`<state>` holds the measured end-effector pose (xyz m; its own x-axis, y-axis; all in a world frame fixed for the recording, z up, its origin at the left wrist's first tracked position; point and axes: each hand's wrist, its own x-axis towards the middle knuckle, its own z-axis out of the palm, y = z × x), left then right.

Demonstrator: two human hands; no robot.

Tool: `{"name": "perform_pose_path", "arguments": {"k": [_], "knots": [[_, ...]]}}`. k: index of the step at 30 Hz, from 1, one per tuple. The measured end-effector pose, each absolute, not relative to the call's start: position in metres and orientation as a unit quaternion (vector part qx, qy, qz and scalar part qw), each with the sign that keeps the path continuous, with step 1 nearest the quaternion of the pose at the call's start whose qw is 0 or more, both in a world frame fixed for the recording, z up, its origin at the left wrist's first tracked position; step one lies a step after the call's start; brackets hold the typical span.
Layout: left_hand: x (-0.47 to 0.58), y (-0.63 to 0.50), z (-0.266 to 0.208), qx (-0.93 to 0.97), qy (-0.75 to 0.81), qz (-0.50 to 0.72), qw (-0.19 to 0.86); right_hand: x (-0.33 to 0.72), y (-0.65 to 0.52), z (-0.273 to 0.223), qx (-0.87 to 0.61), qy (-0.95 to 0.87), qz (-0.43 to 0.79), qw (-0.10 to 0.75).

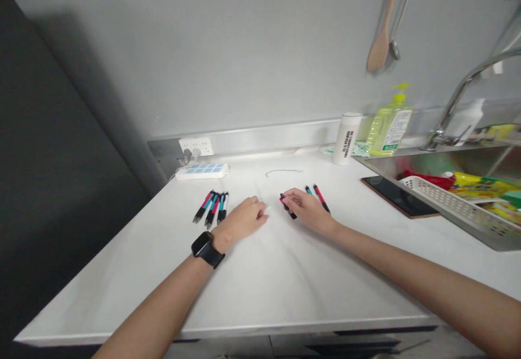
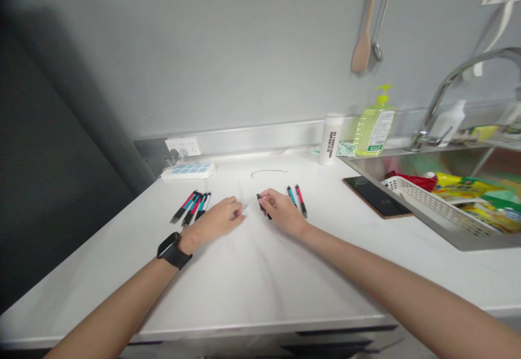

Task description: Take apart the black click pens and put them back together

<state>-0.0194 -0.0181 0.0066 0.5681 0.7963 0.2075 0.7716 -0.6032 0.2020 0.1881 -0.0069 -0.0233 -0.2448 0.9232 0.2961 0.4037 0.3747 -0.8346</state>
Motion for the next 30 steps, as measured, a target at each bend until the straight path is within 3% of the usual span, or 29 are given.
{"name": "perform_pose_path", "arguments": {"k": [8, 16, 23, 30], "knots": [[-0.026, -0.013, 0.003, 0.856, 0.48, 0.168, 0.093, 0.19, -0.006, -0.025, -0.461, -0.73, 0.311, 0.398], [-0.023, -0.013, -0.007, 0.875, 0.46, 0.147, 0.025, 0.189, -0.008, -0.024, -0.459, -0.736, 0.303, 0.395], [-0.024, -0.008, 0.01, 0.823, 0.447, 0.346, 0.053, 0.188, -0.011, -0.021, -0.457, -0.754, 0.274, 0.385], [-0.017, -0.01, 0.026, 0.697, 0.399, 0.513, 0.302, 0.186, -0.014, -0.017, -0.436, -0.772, 0.26, 0.383]]}}
